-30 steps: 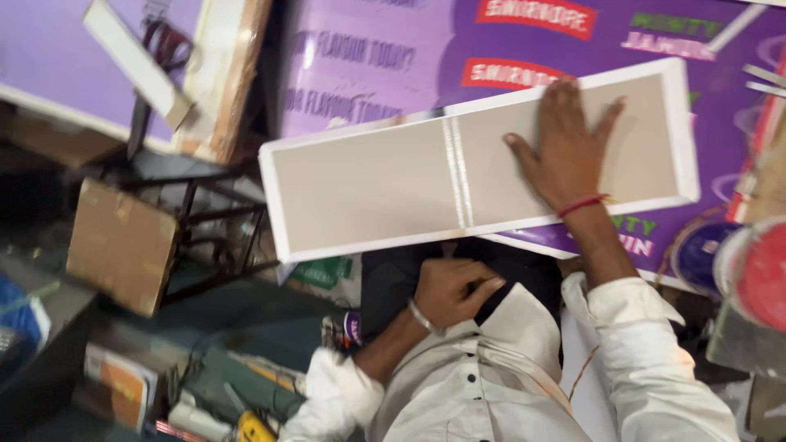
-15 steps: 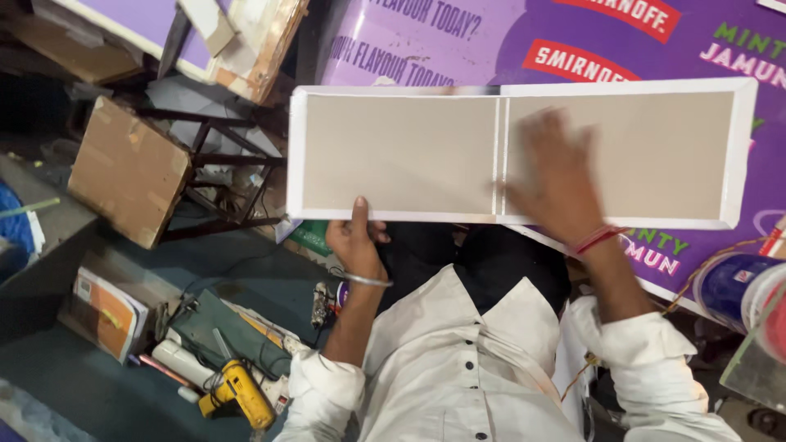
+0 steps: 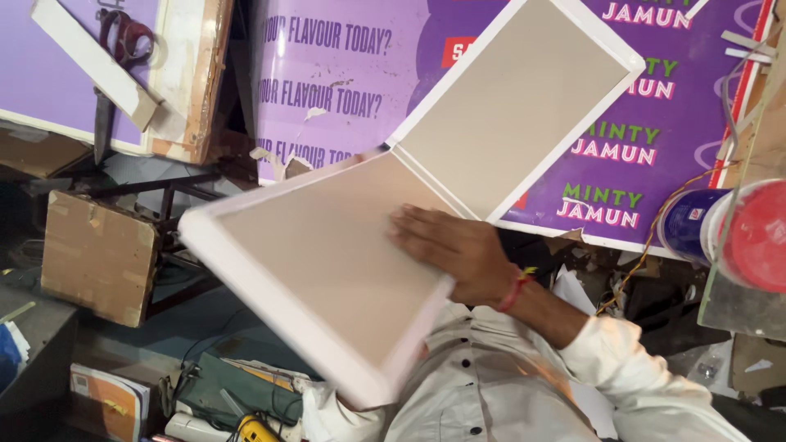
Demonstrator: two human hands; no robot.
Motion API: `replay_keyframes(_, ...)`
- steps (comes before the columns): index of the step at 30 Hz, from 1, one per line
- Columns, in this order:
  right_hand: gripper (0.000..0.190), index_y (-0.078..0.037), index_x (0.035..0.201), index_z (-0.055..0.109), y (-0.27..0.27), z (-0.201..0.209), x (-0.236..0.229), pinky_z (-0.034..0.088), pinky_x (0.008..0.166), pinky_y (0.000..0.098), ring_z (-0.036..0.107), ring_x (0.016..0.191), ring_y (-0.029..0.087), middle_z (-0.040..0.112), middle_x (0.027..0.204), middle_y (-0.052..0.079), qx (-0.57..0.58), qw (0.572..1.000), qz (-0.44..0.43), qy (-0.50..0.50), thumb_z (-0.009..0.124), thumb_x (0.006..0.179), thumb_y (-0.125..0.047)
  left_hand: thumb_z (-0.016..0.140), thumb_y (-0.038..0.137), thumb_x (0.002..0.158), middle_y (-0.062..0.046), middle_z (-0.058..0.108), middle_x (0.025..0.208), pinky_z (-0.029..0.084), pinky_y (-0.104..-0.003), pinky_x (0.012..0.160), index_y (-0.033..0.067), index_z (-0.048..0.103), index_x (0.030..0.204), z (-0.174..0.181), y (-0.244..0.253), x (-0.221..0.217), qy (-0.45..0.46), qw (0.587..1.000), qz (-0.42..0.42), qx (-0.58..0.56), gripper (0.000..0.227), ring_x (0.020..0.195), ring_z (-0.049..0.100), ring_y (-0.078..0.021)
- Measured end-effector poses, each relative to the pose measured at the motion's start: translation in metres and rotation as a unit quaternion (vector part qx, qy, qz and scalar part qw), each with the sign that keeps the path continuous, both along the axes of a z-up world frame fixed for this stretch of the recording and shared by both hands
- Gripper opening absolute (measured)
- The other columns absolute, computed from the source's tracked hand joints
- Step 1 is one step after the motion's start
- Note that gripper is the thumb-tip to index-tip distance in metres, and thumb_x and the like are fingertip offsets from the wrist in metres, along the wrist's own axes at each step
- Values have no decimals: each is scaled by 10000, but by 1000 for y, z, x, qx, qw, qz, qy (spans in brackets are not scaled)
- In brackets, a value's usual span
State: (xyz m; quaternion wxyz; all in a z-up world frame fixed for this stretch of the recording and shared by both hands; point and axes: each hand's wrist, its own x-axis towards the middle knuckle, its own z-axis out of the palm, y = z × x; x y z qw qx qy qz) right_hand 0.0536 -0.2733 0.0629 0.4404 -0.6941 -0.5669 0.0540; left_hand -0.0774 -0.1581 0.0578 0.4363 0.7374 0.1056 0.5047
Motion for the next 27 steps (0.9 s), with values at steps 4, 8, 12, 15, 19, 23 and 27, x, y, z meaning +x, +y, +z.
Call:
replay_keyframes(4,550,-21,1380,677,-67,-44,13,522,890,387,593,1021,287,660,1133,159,-11,967,-88,237,731,871,-222,517,284,1099,-85,671,845,510,-279,662,2,615,961,-16,13,-1,44,996,17,-75,329,695,618,-147)
replay_keyframes(8,576,17,1382,729,-122,-72,10,510,678,347,565,687,248,676,845,167,-91,905,-96,404,774,909,-309,600,201,1092,-70,670,836,500,-248,662,4,634,979,-29,38,18,125,947,29,-294,229,709,598,-105)
replay_keyframes(12,462,7,1323,686,-124,-67,-2,564,1096,459,697,1279,368,695,1334,262,97,899,67,423,646,1026,-344,666,209,1053,-54,686,846,531,-235,673,15,674,1035,-37,76,54,187,952,-52,-236,195,742,626,-86)
replay_keyframes(15,425,5,1294,694,-118,-49,-10,548,1142,539,686,1286,426,670,1334,305,140,856,161,471,661,1049,-340,703,180,1007,-62,733,943,553,-275,700,42,713,1087,-32,88,80,274,947,-104,-130,160,817,681,-138)
replay_keyframes(19,413,13,1153,795,-128,-32,-20,604,1032,536,759,1165,454,776,1178,290,118,853,148,486,653,1036,-357,798,246,910,-60,708,1040,481,-407,861,84,718,1123,-26,87,107,313,930,-118,151,280,968,615,-262)
replay_keyframes(23,566,20,1099,811,-143,-35,-22,617,1004,552,768,1120,462,799,1110,287,106,839,149,513,584,1032,-493,844,359,835,-44,636,1044,394,-452,894,114,739,1169,-32,82,118,351,904,-83,227,427,991,533,-275)
replay_keyframes(27,784,49,1199,782,-144,-43,-11,628,1043,565,761,1177,470,790,1153,285,161,806,232,521,434,1053,-638,829,455,860,-21,610,1061,379,-453,912,120,710,1270,-41,85,123,351,898,-73,254,543,1008,511,-259)
